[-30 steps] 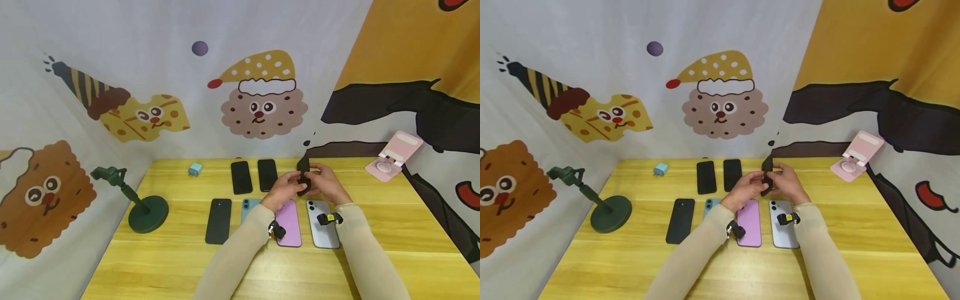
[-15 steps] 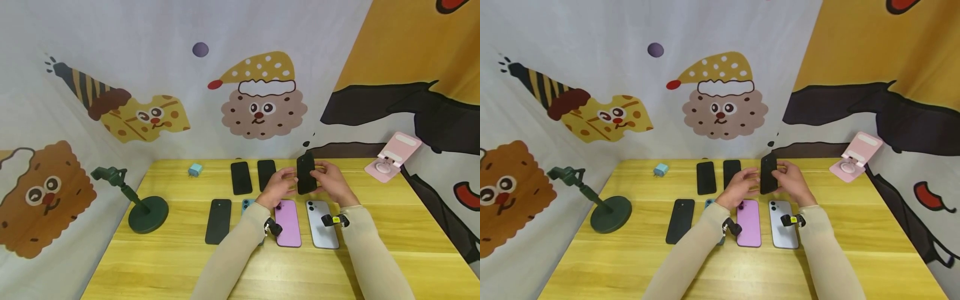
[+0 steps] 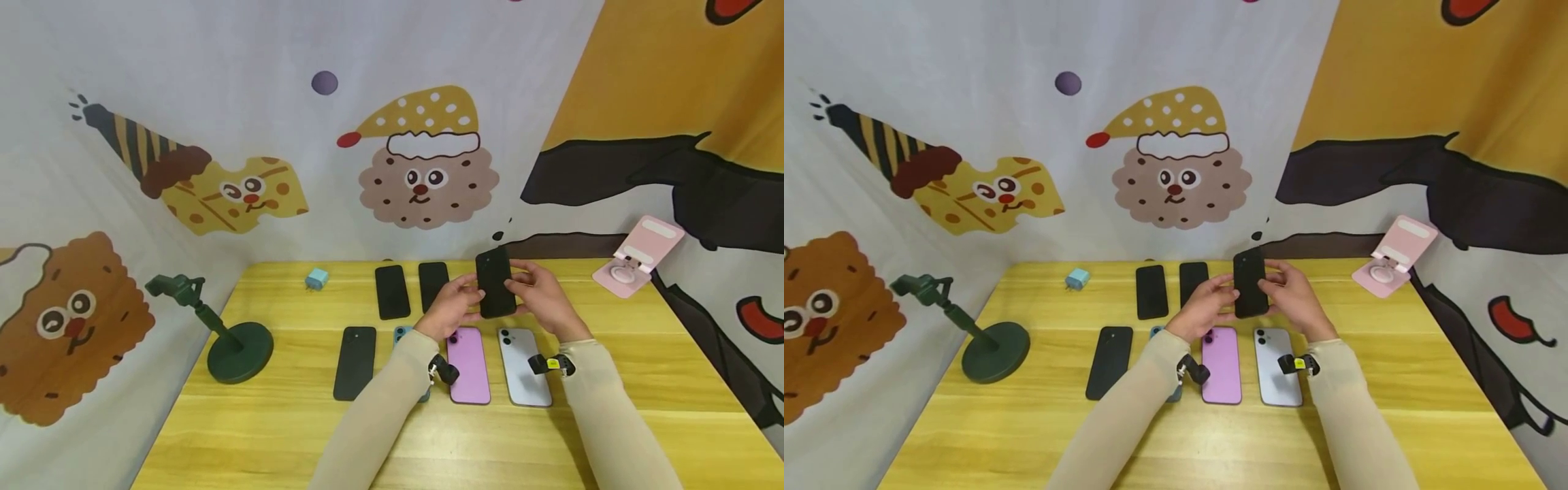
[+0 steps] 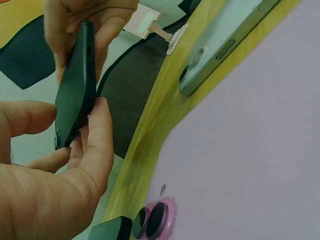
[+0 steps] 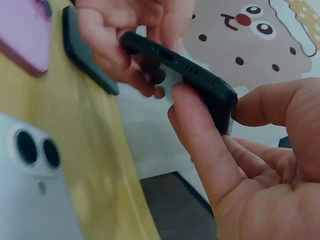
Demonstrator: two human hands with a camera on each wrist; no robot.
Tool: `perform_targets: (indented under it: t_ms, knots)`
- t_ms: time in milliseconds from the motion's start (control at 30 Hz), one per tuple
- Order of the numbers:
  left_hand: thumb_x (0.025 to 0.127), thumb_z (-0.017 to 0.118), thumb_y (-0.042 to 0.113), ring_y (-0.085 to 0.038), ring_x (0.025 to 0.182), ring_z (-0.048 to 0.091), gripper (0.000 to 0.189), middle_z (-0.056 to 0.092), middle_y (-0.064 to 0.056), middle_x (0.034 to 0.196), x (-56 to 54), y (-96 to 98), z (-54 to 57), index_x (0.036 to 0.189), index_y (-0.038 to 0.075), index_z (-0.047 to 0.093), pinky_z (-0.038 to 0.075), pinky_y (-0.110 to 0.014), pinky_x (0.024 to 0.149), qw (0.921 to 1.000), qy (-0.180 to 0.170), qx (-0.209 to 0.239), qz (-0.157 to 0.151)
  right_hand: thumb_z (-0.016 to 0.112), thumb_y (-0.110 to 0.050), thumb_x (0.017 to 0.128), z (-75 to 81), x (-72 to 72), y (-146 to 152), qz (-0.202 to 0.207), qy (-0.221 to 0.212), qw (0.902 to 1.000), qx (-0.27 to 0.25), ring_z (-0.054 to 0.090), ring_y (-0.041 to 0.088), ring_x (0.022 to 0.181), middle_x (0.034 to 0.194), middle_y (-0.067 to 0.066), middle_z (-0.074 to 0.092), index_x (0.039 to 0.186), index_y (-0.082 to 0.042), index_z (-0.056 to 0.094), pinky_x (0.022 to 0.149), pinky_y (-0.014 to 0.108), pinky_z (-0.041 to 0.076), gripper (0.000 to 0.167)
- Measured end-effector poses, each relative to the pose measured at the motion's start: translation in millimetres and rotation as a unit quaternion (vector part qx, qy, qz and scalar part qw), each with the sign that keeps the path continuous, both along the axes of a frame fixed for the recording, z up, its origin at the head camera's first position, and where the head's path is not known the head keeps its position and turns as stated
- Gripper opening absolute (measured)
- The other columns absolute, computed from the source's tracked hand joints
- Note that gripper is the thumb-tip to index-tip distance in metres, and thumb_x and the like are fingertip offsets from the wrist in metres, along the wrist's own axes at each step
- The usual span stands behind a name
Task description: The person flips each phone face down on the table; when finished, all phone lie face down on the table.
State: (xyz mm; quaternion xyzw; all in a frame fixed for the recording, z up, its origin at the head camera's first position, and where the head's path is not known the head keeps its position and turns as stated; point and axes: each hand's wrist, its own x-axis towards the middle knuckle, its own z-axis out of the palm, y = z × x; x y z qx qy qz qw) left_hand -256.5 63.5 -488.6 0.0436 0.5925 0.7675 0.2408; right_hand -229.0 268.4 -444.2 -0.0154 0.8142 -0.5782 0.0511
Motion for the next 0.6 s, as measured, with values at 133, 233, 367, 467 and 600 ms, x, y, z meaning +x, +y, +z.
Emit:
perform_targets:
  t_ms: [133, 233, 367, 467, 600]
  knots:
    - [0.103, 0.068, 0.011, -0.024, 0.110, 0.069, 0.052, 0.062, -0.008, 0.126, -1.2, -2.4, -1.0, 0.153, 0.016, 0.056, 0.062, -0.048, 0.097, 0.9999, 0.007, -0.011, 0.002, 0.057, -0.015, 0.110, -8.0, -2.3, 6.8, 0.000, -0.008, 0.9999, 0.008, 0.065, 0.043, 0.121, 0.147, 0.033, 0.053, 0.167, -0.012, 0.030, 0.081, 0.044, 0.066, 0.063]
    - [0.102, 0.068, 0.009, -0.023, 0.107, 0.069, 0.054, 0.061, -0.007, 0.125, -2.6, -3.2, -3.2, 0.154, 0.017, 0.055, 0.062, -0.046, 0.095, 0.9996, 0.018, -0.023, 0.003, 0.057, -0.016, 0.110, -15.2, -5.5, 10.5, 0.003, -0.010, 0.9999, 0.009, 0.068, 0.040, 0.116, 0.147, 0.033, 0.054, 0.168, -0.014, 0.029, 0.083, 0.046, 0.066, 0.065]
    - [0.101, 0.070, 0.007, -0.021, 0.103, 0.069, 0.057, 0.060, -0.006, 0.122, -4.3, -3.3, -6.8, 0.154, 0.018, 0.055, 0.063, -0.044, 0.092, 0.9993, 0.019, -0.030, 0.008, 0.058, -0.017, 0.110, -26.9, -9.8, 14.2, 0.004, -0.016, 0.9998, 0.012, 0.072, 0.032, 0.108, 0.147, 0.034, 0.054, 0.169, -0.014, 0.028, 0.080, 0.041, 0.066, 0.066]
    - [0.101, 0.070, 0.007, -0.020, 0.104, 0.069, 0.057, 0.061, -0.005, 0.121, -4.6, -2.3, -8.3, 0.154, 0.018, 0.056, 0.064, -0.043, 0.092, 0.9995, 0.011, -0.028, 0.007, 0.058, -0.017, 0.110, -35.3, -11.0, 16.0, 0.000, -0.024, 0.9996, 0.013, 0.073, 0.029, 0.104, 0.148, 0.034, 0.055, 0.168, -0.013, 0.029, 0.078, 0.037, 0.066, 0.065]
    - [0.102, 0.068, 0.009, -0.022, 0.109, 0.071, 0.057, 0.061, -0.007, 0.127, -4.8, -0.5, -7.8, 0.157, 0.016, 0.053, 0.063, -0.042, 0.095, 0.9995, 0.007, -0.029, -0.005, 0.058, -0.018, 0.109, -43.1, -12.2, 18.1, -0.016, -0.030, 0.9989, 0.031, 0.073, 0.028, 0.102, 0.148, 0.033, 0.055, 0.167, -0.013, 0.033, 0.075, 0.035, 0.065, 0.064]
